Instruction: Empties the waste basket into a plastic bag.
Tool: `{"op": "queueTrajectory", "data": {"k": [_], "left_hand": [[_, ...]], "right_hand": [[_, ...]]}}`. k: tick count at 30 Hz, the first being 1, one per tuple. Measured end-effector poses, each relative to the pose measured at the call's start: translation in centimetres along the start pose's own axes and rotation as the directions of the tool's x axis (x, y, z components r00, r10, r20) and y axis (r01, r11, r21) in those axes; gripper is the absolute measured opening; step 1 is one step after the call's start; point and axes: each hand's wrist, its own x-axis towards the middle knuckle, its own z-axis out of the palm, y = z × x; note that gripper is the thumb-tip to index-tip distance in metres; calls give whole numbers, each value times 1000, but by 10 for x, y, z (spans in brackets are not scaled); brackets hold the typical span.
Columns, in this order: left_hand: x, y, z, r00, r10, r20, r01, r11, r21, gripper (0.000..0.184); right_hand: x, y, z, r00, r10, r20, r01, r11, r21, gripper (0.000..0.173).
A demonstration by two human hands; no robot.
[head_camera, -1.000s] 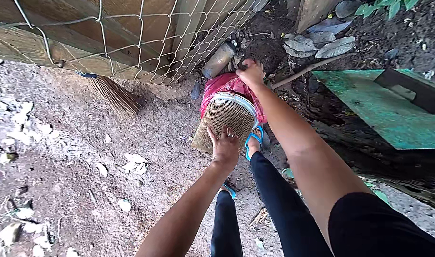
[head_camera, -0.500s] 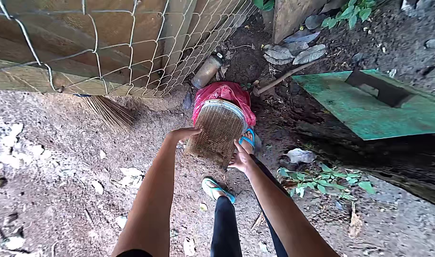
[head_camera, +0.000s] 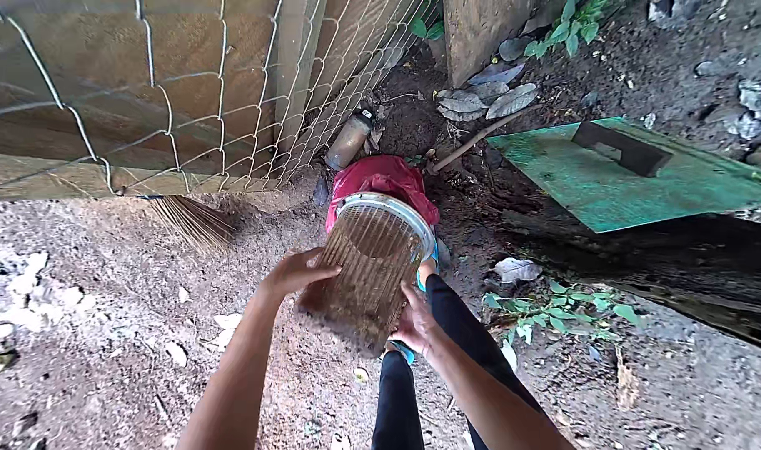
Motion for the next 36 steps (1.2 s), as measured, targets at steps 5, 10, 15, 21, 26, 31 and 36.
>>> {"op": "queueTrajectory", "data": {"k": [5,10,15,21,26,31,36], "left_hand": [[-70,-11,-4,999,3,-33,-6,996,-88,87],[-115,61,-21,981,154,-119,-152,988,26,90],[-110,224,-47,914,390,-107,-367,911,186,73],[-48,329,-77,808,543,-229,-582,795,-170,63],[50,179,-60,885,218,-412,-348,897,-272,58],[106,-10,22,900,-347,-264,157,823,-546,51],[138,-66,101,953,-270,-140,178,869,-462,48]], "right_hand": [[-44,12,13,997,-74,33,74,997,-1,63],[-102,-27,9,953,-295,70,297,955,-24,58],[-137,-155,-12,784,-607,129,599,794,99,68],[-90,-315,-57,803,-593,-66,595,786,167,96],[-28,-312,-75,805,-546,-233,547,835,-68,99],[29,-232,-83,797,-546,-261,414,807,-422,53],[80,-184,-84,760,-637,-131,185,404,-896,85]]}}
